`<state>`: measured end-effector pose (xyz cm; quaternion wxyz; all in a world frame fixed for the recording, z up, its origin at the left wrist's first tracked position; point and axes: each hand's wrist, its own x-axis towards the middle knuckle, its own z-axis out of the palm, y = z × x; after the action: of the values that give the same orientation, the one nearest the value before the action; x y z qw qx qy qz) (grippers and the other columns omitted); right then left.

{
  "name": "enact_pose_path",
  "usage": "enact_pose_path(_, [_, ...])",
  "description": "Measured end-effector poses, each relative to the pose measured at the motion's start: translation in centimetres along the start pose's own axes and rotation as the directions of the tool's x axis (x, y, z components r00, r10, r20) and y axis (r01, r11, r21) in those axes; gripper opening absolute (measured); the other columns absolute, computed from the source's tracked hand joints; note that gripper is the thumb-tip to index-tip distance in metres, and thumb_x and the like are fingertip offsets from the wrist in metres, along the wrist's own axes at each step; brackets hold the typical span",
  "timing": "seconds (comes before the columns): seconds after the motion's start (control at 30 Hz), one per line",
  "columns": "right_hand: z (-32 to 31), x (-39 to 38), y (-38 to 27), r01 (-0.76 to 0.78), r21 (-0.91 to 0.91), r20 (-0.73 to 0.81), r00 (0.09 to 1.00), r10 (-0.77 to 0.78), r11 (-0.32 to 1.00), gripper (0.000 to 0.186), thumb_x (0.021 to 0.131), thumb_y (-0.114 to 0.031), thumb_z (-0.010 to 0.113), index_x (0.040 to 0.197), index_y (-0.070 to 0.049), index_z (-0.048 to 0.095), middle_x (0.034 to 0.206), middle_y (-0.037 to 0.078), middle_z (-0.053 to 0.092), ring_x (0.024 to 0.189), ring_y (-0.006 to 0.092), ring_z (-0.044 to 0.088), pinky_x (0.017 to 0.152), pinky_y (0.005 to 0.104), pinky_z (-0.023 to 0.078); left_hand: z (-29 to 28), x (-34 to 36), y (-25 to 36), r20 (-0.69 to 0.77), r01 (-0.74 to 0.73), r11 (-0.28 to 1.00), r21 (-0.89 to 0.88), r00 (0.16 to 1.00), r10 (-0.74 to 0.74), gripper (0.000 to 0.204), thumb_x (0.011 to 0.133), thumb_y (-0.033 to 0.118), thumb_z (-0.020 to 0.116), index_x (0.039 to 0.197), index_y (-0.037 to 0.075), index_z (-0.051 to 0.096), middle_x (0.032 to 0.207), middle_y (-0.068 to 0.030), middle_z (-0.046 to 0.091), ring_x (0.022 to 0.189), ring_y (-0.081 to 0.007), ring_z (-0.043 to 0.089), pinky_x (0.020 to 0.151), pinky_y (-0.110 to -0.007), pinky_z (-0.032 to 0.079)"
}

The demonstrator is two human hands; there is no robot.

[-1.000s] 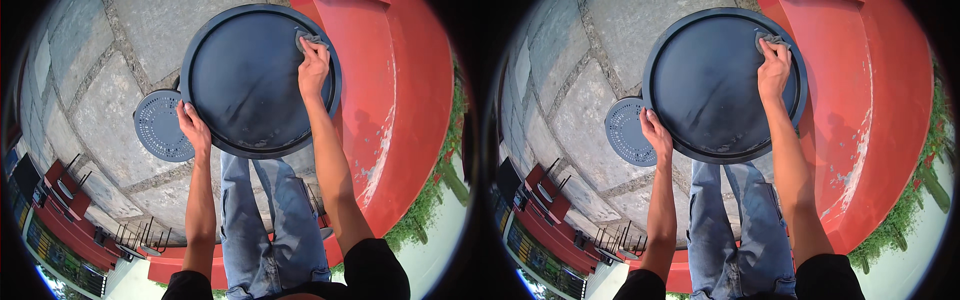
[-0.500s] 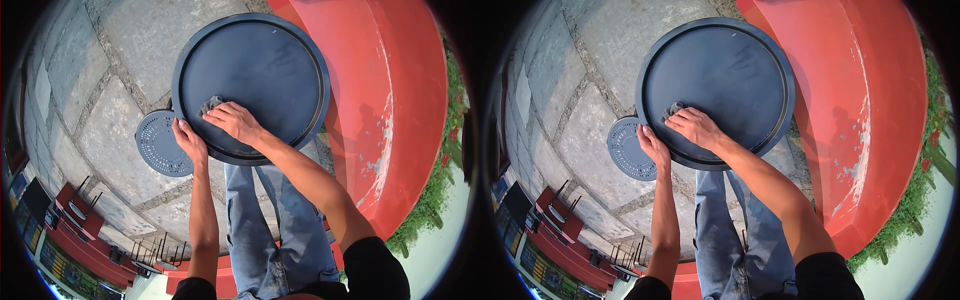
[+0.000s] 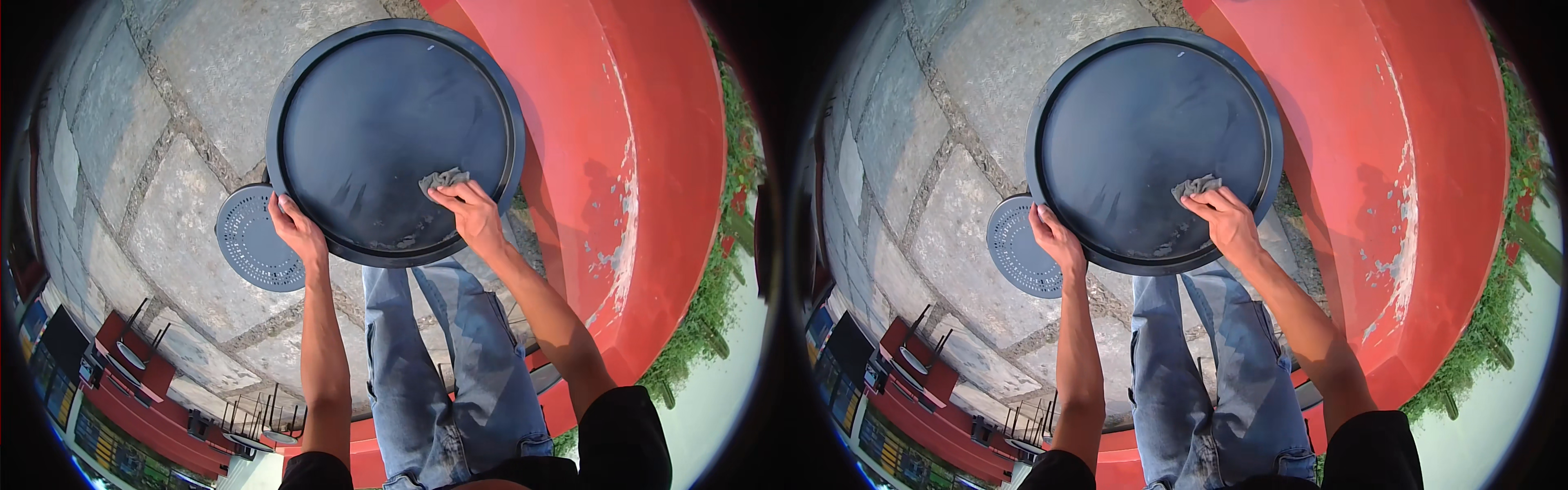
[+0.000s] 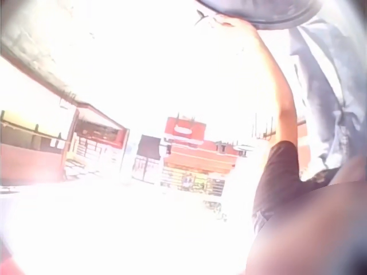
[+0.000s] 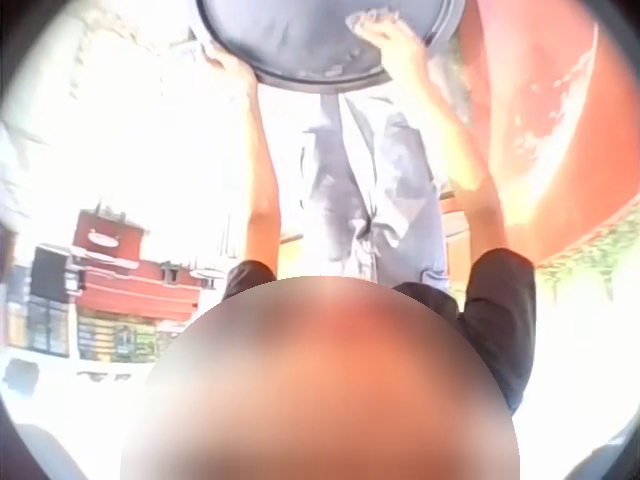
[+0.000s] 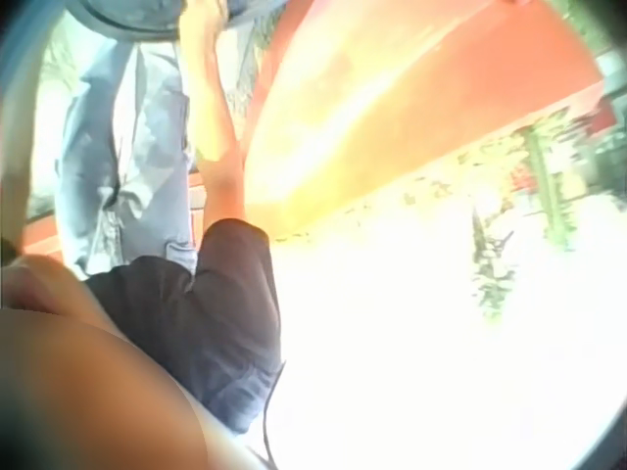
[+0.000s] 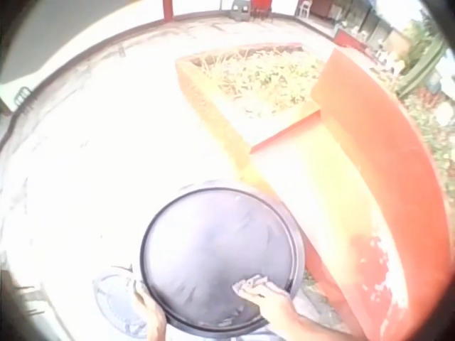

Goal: Wiping down outdoor tables and stools with a cloth.

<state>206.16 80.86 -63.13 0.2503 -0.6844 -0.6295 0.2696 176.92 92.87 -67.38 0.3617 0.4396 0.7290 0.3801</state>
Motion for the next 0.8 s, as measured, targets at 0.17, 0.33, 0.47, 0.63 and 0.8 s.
enact_pose_path(0.17, [2.0,-2.7,-1.5,0.305,0.045,0.187,0.933,-0.308,0.951,0.042,0.081,-0.001,0.071,0.120,-0.009,0.080,0.109,0.000,0.074,0.101,0.0188,0.068,0.087,0.0348,0.057,0.5,-0.6,0.5,0.009,-0.001,1.000,0.016,1.000,0.000,0.047,0.116,0.030,0.050,0.140,-0.011,0.053,0.106,-0.0086,0.063,0.096,-0.0165,0.055,0.092,-0.030,0.047])
enact_pose_path(0.33, [-1.2,7.3,2.2,0.096,-0.121,-0.167,0.979,-0.116,0.988,0.047,0.080,0.012,0.064,0.116,-0.013,0.081,0.107,0.003,0.072,0.101,0.0258,0.066,0.089,0.0388,0.057,-0.4,-0.4,-0.1,-0.026,-0.001,1.000,0.019,1.000,0.002,0.050,0.116,0.032,0.049,0.140,-0.011,0.052,0.109,-0.0121,0.064,0.098,-0.0177,0.057,0.092,-0.031,0.048])
enact_pose_path(0.47, [-3.4,13.9,5.0,-0.106,-0.077,-0.448,0.892,0.061,0.991,0.040,0.088,0.013,0.064,0.116,-0.009,0.080,0.105,0.007,0.068,0.099,0.0309,0.063,0.087,0.0413,0.056,1.2,-1.4,0.2,-0.008,-0.032,0.999,0.036,0.999,0.032,0.050,0.116,0.032,0.048,0.142,-0.011,0.050,0.114,-0.0155,0.065,0.102,-0.0205,0.059,0.095,-0.033,0.049])
enact_pose_path(0.63, [2.9,5.3,-1.8,0.010,-0.023,-0.180,0.984,-0.014,1.000,0.054,0.082,0.017,0.067,0.125,-0.013,0.078,0.106,0.007,0.070,0.098,0.0292,0.064,0.089,0.0388,0.057,0.3,-1.5,0.3,-0.033,-0.016,0.998,0.056,0.999,0.018,0.048,0.116,0.031,0.048,0.142,-0.009,0.051,0.116,-0.0163,0.066,0.103,-0.0212,0.060,0.095,-0.034,0.049])
enact_pose_path(0.8, [4.8,-3.2,-3.9,0.310,0.072,0.251,0.914,-0.319,0.948,0.042,0.083,-0.003,0.069,0.124,-0.010,0.077,0.108,-0.003,0.069,0.104,0.0174,0.065,0.092,0.0336,0.056,0.0,-1.4,0.8,-0.012,0.007,0.999,0.044,1.000,-0.007,0.049,0.116,0.031,0.048,0.144,-0.009,0.050,0.119,-0.0184,0.068,0.105,-0.0228,0.062,0.097,-0.034,0.049])
